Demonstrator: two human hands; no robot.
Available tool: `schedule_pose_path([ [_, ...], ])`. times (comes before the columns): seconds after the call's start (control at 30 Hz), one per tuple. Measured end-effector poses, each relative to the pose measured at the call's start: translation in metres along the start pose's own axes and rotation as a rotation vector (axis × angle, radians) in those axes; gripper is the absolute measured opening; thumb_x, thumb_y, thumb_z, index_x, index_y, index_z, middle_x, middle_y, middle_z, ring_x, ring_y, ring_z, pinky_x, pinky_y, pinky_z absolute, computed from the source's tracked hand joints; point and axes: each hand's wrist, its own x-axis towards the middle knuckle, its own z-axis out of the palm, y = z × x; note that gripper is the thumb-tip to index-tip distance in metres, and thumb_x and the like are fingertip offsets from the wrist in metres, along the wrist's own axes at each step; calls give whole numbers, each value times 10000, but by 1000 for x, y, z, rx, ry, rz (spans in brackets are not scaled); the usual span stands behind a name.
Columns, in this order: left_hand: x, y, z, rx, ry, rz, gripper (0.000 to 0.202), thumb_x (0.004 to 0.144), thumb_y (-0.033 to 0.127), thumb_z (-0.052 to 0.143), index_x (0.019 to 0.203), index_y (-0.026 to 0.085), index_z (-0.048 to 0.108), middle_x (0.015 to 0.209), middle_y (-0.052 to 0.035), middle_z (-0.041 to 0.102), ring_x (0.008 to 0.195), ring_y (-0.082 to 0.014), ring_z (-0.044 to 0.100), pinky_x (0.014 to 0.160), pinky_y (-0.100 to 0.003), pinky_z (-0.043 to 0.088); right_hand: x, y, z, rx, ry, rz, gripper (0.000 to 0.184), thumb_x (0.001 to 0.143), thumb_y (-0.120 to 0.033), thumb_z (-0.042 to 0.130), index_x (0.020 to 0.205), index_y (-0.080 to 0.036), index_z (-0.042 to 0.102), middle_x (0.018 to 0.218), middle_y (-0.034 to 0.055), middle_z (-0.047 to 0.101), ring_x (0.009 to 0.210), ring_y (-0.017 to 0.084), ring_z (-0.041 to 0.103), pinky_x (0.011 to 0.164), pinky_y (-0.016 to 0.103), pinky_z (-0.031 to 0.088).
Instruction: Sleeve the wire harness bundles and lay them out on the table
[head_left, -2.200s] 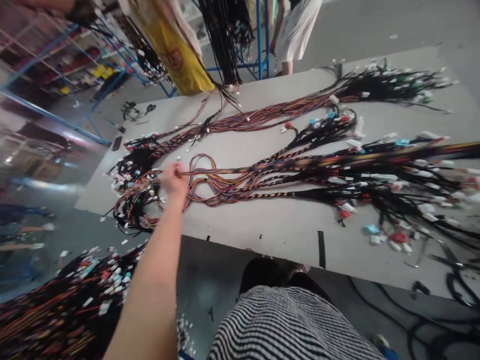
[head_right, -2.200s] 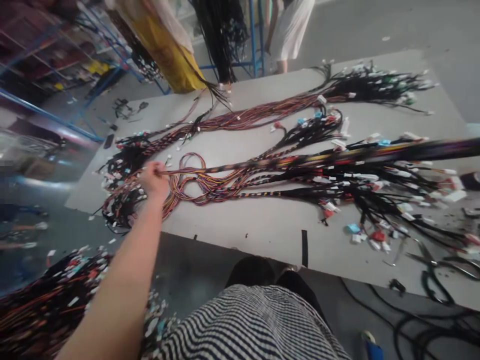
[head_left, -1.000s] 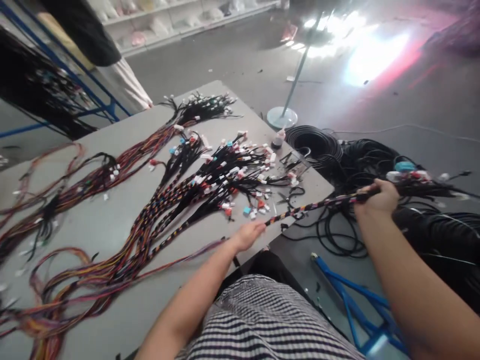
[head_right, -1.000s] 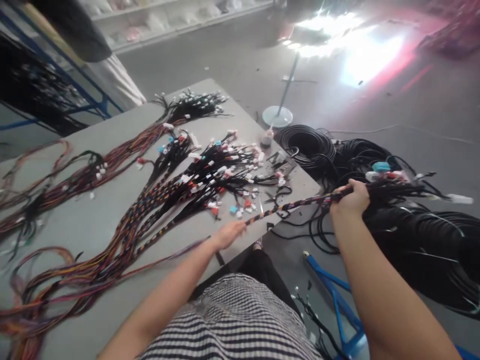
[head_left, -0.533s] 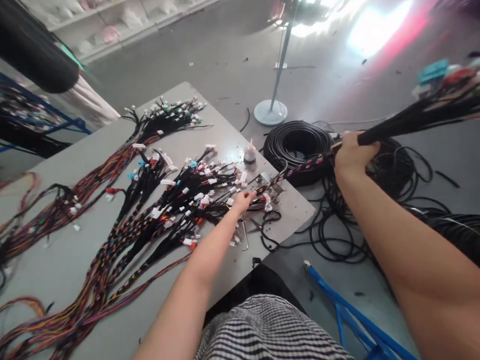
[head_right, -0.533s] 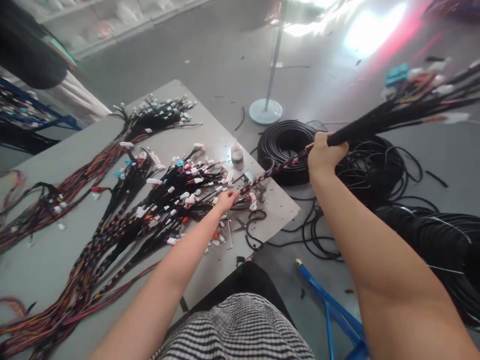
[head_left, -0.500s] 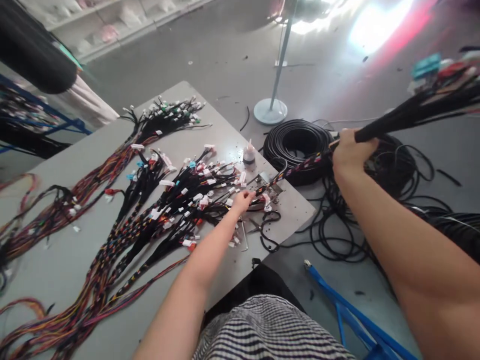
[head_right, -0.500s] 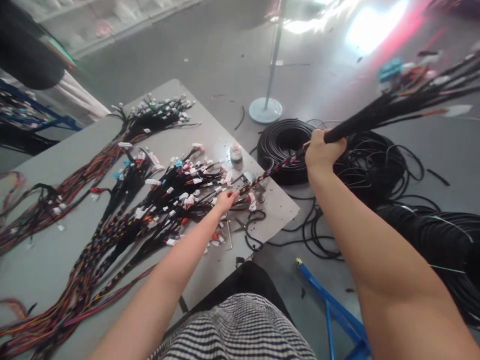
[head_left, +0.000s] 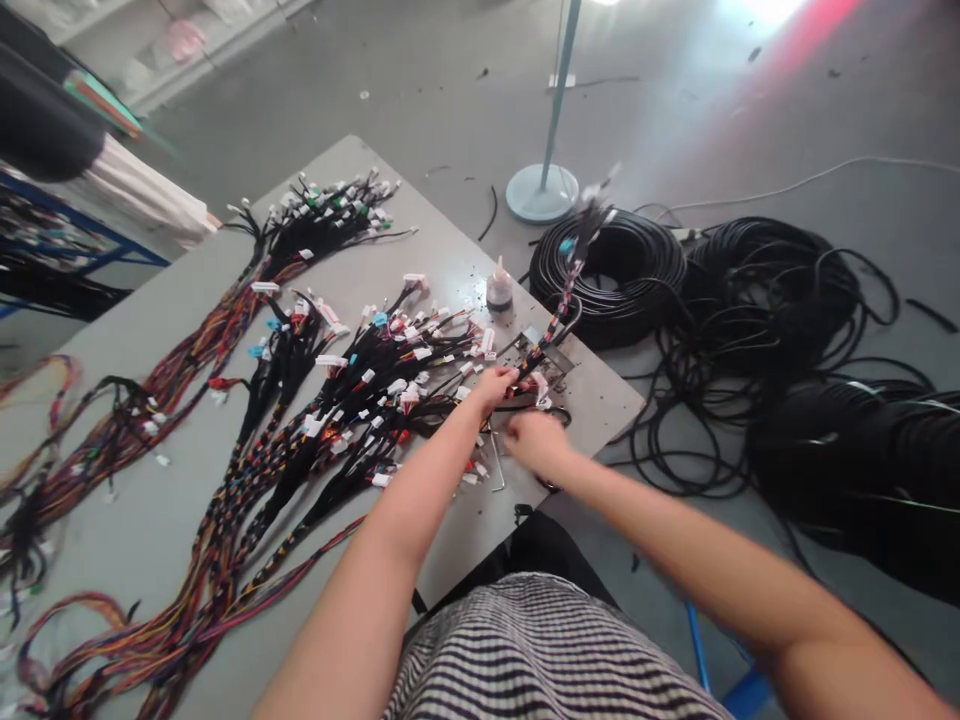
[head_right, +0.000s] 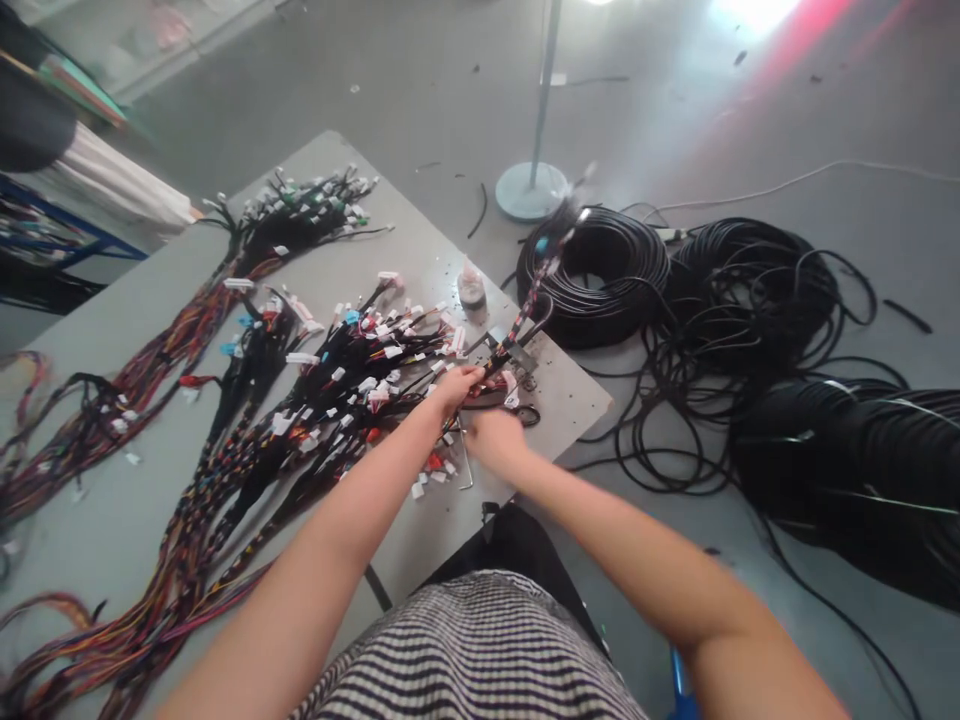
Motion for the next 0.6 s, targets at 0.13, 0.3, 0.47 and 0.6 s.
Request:
schedule_pose_path([
  [0.13, 0, -3, 3, -10, 30, 22, 267, 803, 390, 688, 841, 127, 668, 760, -58, 721, 453, -56, 380, 417, -184, 223, -16, -28, 100, -20, -134, 86, 237, 831, -184, 639, 1037, -72, 666, 888, 189, 692, 842, 262, 684, 711, 289, 475],
  [0.3, -4, -2, 6, -38, 44, 66, 244, 805, 367, 667, 778, 124, 668, 754, -66, 718, 438, -56, 370, 406, -193, 206, 0, -33, 121, 6, -124, 137, 292, 871, -160, 563, 1137, -47, 604, 1027, 228, 663, 986, 269, 668, 793, 298, 488],
  [0.47, -7, 0, 8, -57, 65, 57, 206, 827, 325, 633, 780, 125, 644, 726, -55, 706, 435, -53, 361, 392, -180, 186, -17, -29, 124, 58, -76, 169, 277, 875, -203, 558, 1114, -74, 612, 1075, 194, 652, 1018, 277, 650, 803, 314, 480],
  [0.6, -6, -2, 9, -48, 80, 72, 231, 824, 354, 652, 804, 124, 654, 751, -53, 712, 440, -49, 356, 410, -180, 212, -43, 3, 127, 276, -54, 228, 223, 866, -198, 536, 1039, -135, 662, 996, 122, 693, 950, 238, 656, 806, 302, 465],
])
